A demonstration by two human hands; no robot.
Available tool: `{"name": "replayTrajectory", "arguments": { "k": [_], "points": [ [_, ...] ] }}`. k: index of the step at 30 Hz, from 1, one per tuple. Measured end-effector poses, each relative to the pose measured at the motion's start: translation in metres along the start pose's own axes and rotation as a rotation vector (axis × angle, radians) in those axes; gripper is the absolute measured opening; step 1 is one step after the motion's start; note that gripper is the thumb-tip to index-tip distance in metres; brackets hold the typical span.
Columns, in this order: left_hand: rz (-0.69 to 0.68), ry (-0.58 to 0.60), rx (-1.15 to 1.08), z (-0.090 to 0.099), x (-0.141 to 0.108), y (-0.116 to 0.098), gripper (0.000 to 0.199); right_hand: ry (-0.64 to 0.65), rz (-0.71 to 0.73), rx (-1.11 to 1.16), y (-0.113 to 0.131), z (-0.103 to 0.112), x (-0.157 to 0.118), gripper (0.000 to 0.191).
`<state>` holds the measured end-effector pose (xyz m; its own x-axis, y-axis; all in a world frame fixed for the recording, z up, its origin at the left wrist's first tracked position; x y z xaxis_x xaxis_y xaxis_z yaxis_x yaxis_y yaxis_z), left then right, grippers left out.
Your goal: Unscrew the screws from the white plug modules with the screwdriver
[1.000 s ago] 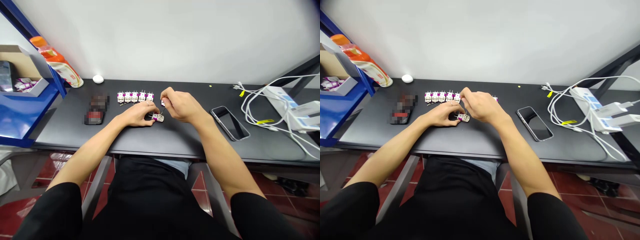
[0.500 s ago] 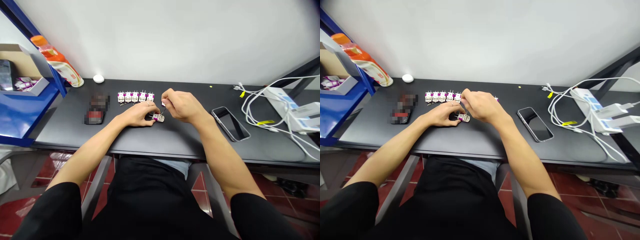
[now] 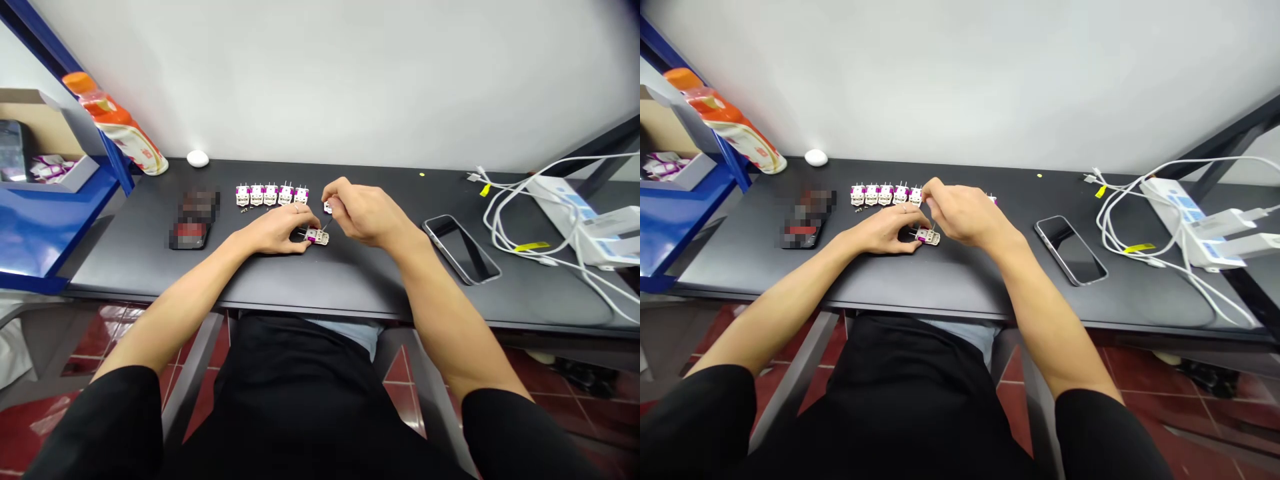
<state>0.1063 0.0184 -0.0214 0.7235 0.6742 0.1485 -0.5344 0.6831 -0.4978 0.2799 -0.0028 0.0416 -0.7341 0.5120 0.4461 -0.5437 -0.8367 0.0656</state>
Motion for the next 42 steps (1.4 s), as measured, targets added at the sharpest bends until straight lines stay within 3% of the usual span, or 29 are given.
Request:
{"name": "replayTrajectory", "arguments": {
  "k": [7, 13, 20, 23, 34, 42],
  "points": [
    [-0.003, -0.007, -0.004, 0.0007, -0.0004, -0.0015, 0.031, -0.055, 0.077, 0.013, 0.0028, 0.0018, -0.0017, 0.028],
    [0.007, 0.001, 0.012, -0.0003, -0.0008, 0.0002, 0.033, 0.031, -0.028, -0.031, -0.0003, 0.0003, 0.0007, 0.024],
    [0.019, -0.009, 0.042, -0.0014, -0.0015, 0.0024, 0.034, -0.025, 0.051, 0.018, 0.0030, 0.0000, -0.0016, 0.027],
    [0.016, -0.003, 0.042, -0.0019, -0.0016, 0.0023, 0.036, 0.001, 0.030, -0.008, 0.0022, -0.0005, -0.0010, 0.019],
    [0.000, -0.014, 0.026, -0.0005, -0.0028, 0.0002, 0.031, -0.007, 0.029, 0.044, 0.0040, 0.0011, -0.0011, 0.026],
    [0.001, -0.008, 0.035, -0.0019, -0.0023, 0.0013, 0.034, 0.020, -0.004, -0.045, 0.0024, 0.0007, -0.0011, 0.019]
  ]
}}
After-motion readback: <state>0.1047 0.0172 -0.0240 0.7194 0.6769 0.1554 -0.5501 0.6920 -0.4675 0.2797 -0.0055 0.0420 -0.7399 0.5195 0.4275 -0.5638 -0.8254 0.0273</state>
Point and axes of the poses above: each hand's wrist, its own x-axis towards the middle knuckle, its own z-axis out of the back of the hand, y = z × x, the point moved 6 cm from there along x, towards the middle knuckle, and after that the axes turned 13 degrees about z, right-handed, at the moved point
